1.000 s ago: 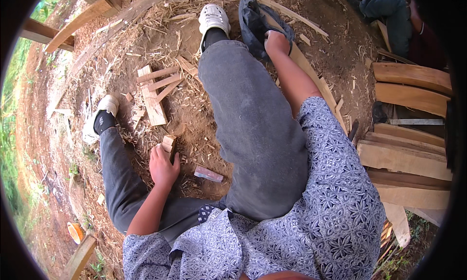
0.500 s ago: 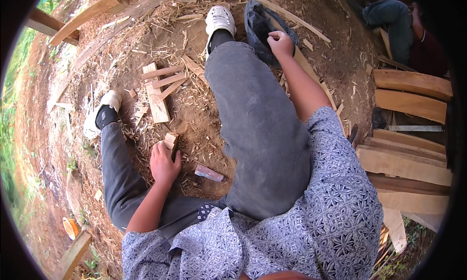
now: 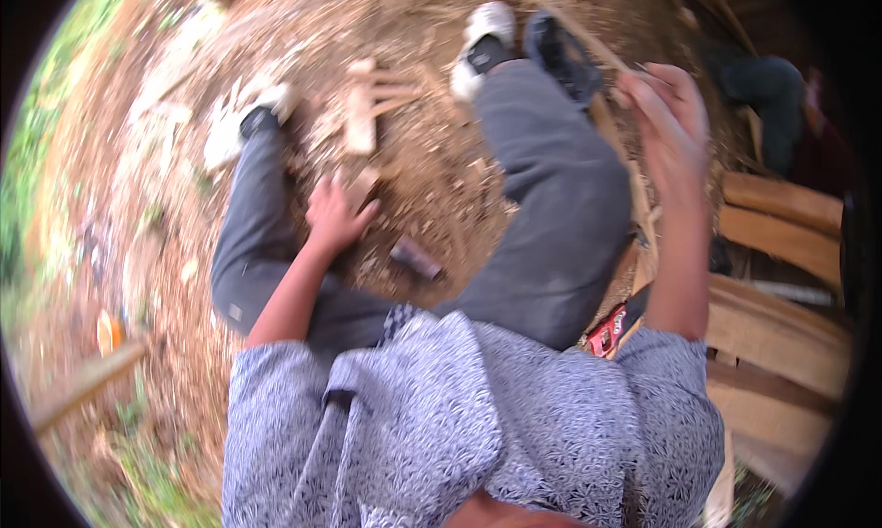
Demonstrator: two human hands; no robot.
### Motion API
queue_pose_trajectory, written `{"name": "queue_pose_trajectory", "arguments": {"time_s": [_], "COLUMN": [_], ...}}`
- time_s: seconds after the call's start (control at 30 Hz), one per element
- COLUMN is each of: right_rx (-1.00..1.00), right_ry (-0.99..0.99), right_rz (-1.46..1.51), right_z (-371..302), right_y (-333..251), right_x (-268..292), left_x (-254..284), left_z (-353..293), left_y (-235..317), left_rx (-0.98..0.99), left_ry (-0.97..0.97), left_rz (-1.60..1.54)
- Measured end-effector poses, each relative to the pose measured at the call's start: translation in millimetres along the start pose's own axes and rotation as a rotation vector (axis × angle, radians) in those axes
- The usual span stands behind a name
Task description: The person sits on the ground and uses a red hand saw to cut small wooden pieces held between their feet. They repeatedly saw through the wood, then use a hammer to split the cut pieces further.
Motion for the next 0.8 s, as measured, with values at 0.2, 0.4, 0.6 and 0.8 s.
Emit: {"name": "queue_pose_trajectory", "arguments": {"time_s": [0.2,0.4,0.6,0.8], "right_rx": [-0.427,-0.666,-0.609,-0.480], "right_ry": [-0.636,-0.588,-0.711,-0.445], "right_rz": [-0.074,-0.025,-0.275,-0.260], "right_z": [-149,-207,-179,-155], "right_y": [57,130,155,149], "right_x": [-74,-121,-125,-67], "left_x": [104,86,76,40], "left_z": [-106,-159,-138,-53], "left_y": [111,111,89,35], "left_rx": [-0.380,-0.275,-0.221,0.045], "left_ry": [-0.188,-0.140,-0.053,-0.191], "left_rz": [-1.104,-1.604,-1.519,-1.436]}}
Point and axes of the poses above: each hand's wrist, its own z-axis towards the middle knuckle, its own x-axis out of the back of the hand, y = z × x, the point moved 5 cm from there along z, towards the middle knuckle, and after that the axes turned 6 degrees about z, right-handed, at the moved point
